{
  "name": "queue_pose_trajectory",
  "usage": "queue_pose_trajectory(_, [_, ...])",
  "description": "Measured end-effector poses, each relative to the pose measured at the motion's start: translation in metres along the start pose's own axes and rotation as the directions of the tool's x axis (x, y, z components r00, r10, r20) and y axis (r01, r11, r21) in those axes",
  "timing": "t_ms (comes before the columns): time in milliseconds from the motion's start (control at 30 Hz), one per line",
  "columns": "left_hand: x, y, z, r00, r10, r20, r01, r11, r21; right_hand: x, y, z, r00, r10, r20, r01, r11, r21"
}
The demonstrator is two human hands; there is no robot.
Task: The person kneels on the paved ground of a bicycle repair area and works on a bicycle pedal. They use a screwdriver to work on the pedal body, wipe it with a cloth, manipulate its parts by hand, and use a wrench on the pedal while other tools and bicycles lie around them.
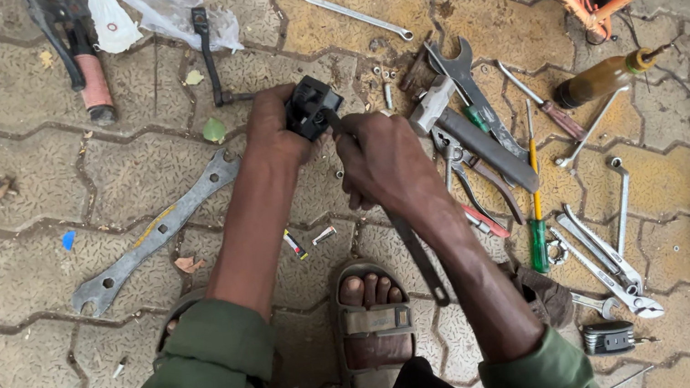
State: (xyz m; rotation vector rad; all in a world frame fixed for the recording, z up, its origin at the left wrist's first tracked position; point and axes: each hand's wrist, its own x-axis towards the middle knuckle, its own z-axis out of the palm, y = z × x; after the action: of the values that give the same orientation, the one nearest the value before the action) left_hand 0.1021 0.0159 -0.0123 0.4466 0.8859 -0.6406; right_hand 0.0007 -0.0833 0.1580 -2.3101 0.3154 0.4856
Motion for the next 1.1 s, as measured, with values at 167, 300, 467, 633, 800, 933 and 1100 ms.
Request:
queue_pose_trajectory(167, [0.002, -0.006, -0.003, 0.998, 0.067, -0.018, -0.069, 0.992, -0.103, 0.004, 0.004, 0.013, 1.0, 0.018, 0.0, -0.018, 1.0, 0.023])
queue_pose_trajectory(300, [0.002, -0.007, -0.001, 0.995, 0.065, -0.076, -0.075, 0.987, -0.14, 0.008, 0.009, 0.015, 0.999, 0.053, -0.008, -0.053, 0.999, 0.006])
queue_pose_trajectory(467, [0.004, -0.007, 0.001, 0.995, 0.069, -0.072, -0.079, 0.986, -0.149, 0.013, 0.015, 0.01, 1.0, -0.011, -0.027, 0.008, 0.995, -0.099])
queue_pose_trajectory(633, [0.003, -0.009, 0.004, 0.994, 0.08, -0.07, -0.087, 0.991, -0.098, 0.016, 0.02, 0.009, 0.992, -0.091, -0.088, 0.053, 0.93, -0.364])
queue_pose_trajectory(800, [-0.003, -0.012, 0.003, 0.984, 0.142, 0.108, -0.125, 0.981, -0.149, 0.013, 0.022, 0.018, 0.999, -0.001, -0.033, -0.013, 0.904, -0.428])
queue_pose_trajectory(933, [-0.004, -0.008, 0.004, 0.992, 0.123, 0.01, -0.121, 0.982, -0.144, 0.014, 0.02, 0.018, 0.989, -0.117, -0.095, 0.076, 0.931, -0.356])
queue_pose_trajectory(1100, [0.0, 0.0, 0.011, 0.996, 0.084, -0.04, -0.087, 0.992, -0.094, 0.015, 0.015, 0.014, 0.998, -0.015, -0.054, -0.003, 0.952, -0.306])
